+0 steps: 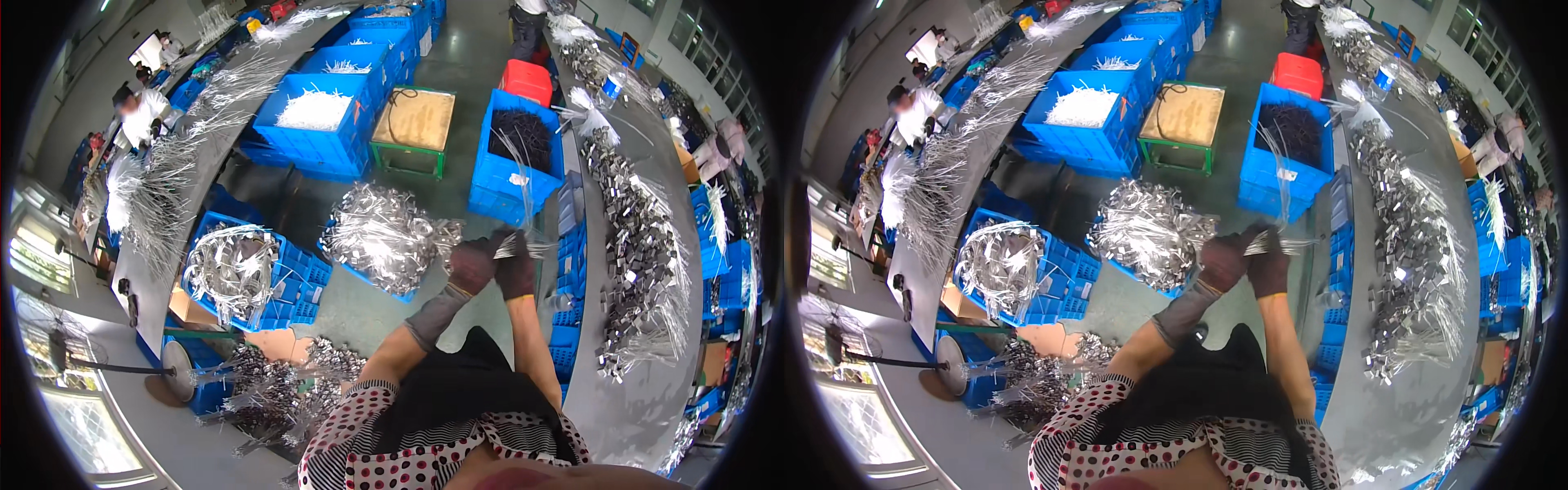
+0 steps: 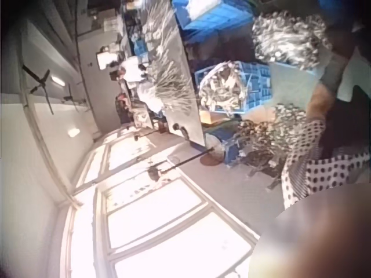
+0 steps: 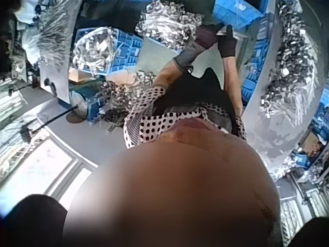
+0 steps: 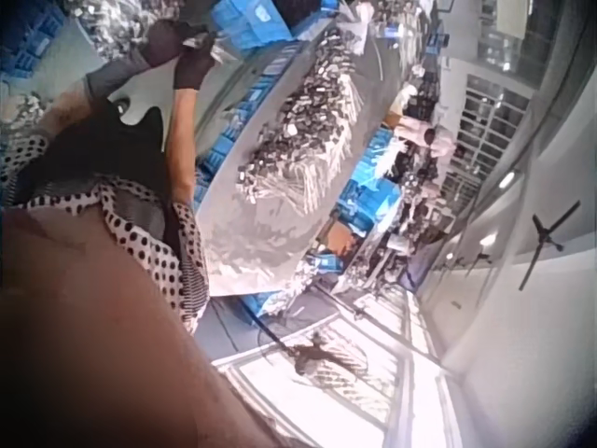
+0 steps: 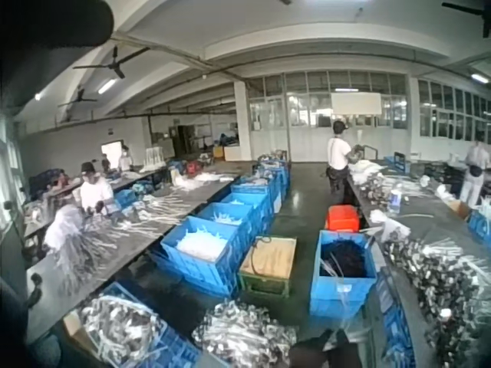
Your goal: The person bundles and organizes multiple thin silver wires on a production table by hand.
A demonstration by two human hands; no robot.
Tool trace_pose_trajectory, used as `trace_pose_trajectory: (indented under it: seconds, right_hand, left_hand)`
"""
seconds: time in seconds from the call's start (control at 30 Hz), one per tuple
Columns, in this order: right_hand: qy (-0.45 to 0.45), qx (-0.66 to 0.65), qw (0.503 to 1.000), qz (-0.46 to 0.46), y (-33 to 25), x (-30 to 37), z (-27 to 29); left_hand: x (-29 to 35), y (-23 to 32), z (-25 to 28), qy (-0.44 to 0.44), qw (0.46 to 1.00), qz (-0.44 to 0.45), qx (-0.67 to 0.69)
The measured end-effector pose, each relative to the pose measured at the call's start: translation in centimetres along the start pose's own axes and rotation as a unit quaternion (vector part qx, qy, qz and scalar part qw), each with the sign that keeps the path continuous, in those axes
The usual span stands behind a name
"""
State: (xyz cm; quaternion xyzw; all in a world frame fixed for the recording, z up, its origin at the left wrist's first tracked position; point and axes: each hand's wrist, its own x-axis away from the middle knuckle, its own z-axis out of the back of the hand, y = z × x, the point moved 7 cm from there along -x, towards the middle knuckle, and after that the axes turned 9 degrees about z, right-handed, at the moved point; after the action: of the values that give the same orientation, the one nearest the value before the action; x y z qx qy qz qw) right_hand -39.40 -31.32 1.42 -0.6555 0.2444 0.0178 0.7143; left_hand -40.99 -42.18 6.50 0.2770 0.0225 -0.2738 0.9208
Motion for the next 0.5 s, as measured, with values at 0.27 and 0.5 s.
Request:
trace_pose_trajectory:
  seconds: [0.27, 0.5]
  right_hand:
    - [0.244, -0.427, 0.870, -0.039, -5.0, -0.7, 3.1]
    - [0.183, -0.027, 0.976, -0.115, -9.6, 3.9, 7.3]
  left_hand:
    - [-1.6, 0.4, -4.5, 0.081, 0.979, -0.010, 0.186]
    - [0.5, 5.9, -9.8, -0.419, 0.810, 0.064, 0.405]
